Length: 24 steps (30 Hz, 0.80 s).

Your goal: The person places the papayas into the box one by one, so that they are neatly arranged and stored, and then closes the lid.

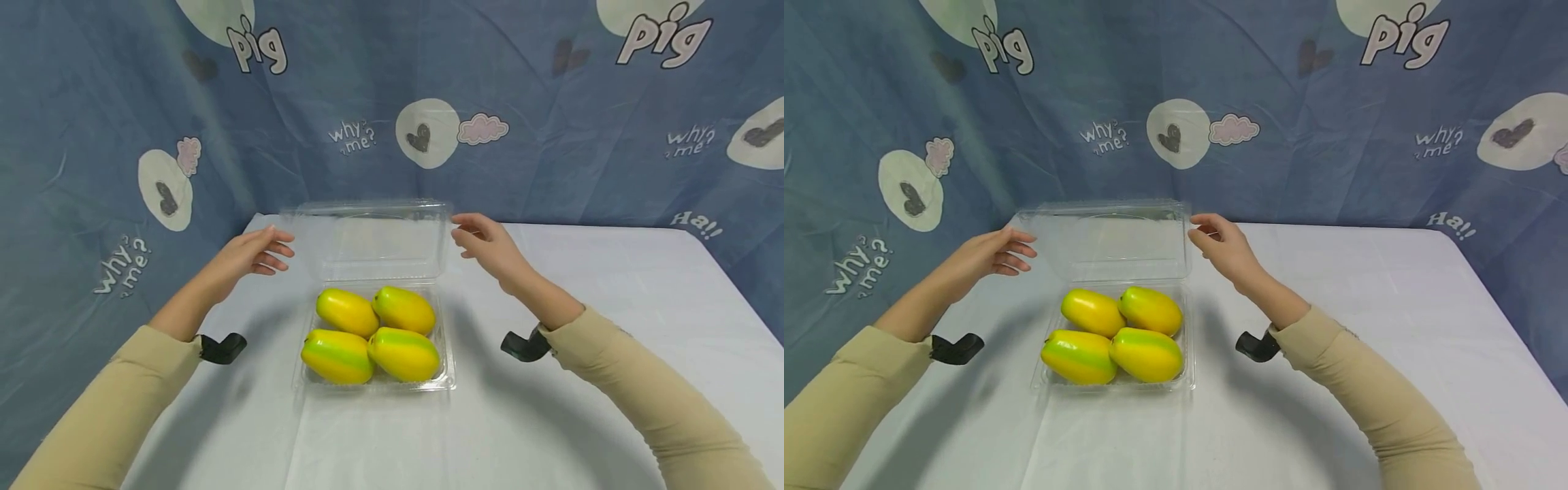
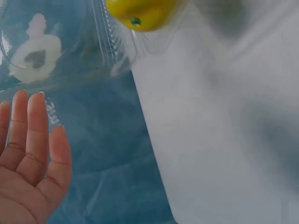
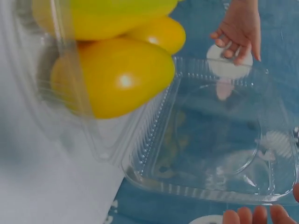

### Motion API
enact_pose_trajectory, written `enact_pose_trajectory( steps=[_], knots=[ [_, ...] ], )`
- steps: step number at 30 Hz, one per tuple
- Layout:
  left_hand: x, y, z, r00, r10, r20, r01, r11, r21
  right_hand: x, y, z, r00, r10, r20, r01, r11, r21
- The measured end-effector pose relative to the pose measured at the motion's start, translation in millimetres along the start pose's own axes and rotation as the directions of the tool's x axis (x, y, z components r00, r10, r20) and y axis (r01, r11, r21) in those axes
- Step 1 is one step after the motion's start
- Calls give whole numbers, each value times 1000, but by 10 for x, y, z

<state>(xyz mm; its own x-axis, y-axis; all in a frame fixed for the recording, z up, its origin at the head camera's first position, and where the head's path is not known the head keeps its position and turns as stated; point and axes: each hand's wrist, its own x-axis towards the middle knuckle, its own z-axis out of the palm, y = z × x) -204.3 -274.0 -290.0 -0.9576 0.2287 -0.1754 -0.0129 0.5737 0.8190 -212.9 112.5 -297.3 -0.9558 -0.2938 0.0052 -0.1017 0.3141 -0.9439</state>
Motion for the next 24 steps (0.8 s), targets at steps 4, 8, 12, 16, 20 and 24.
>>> enact_pose_trajectory(
  steps=[4,8,12,16,20,24],
  knots=[
    [-117,45,34,998,48,-29,-48,999,-15,-117,1,-8,1000,-12,4,11,1000,3],
    [-229,77,88,987,130,-92,-132,991,-15,-230,14,-10,1000,-17,18,17,1000,16],
    [-344,76,148,967,210,-142,-213,977,-6,-328,33,-3,999,-17,44,16,999,34],
    [-456,45,214,952,256,-170,-255,967,23,-418,74,19,997,-14,78,9,998,62],
    [-574,-10,283,949,254,-187,-248,967,57,-526,139,59,993,-25,115,17,998,66],
    [-691,-96,377,955,223,-198,-214,975,66,-663,226,110,990,-32,136,26,998,49]
  ],
)
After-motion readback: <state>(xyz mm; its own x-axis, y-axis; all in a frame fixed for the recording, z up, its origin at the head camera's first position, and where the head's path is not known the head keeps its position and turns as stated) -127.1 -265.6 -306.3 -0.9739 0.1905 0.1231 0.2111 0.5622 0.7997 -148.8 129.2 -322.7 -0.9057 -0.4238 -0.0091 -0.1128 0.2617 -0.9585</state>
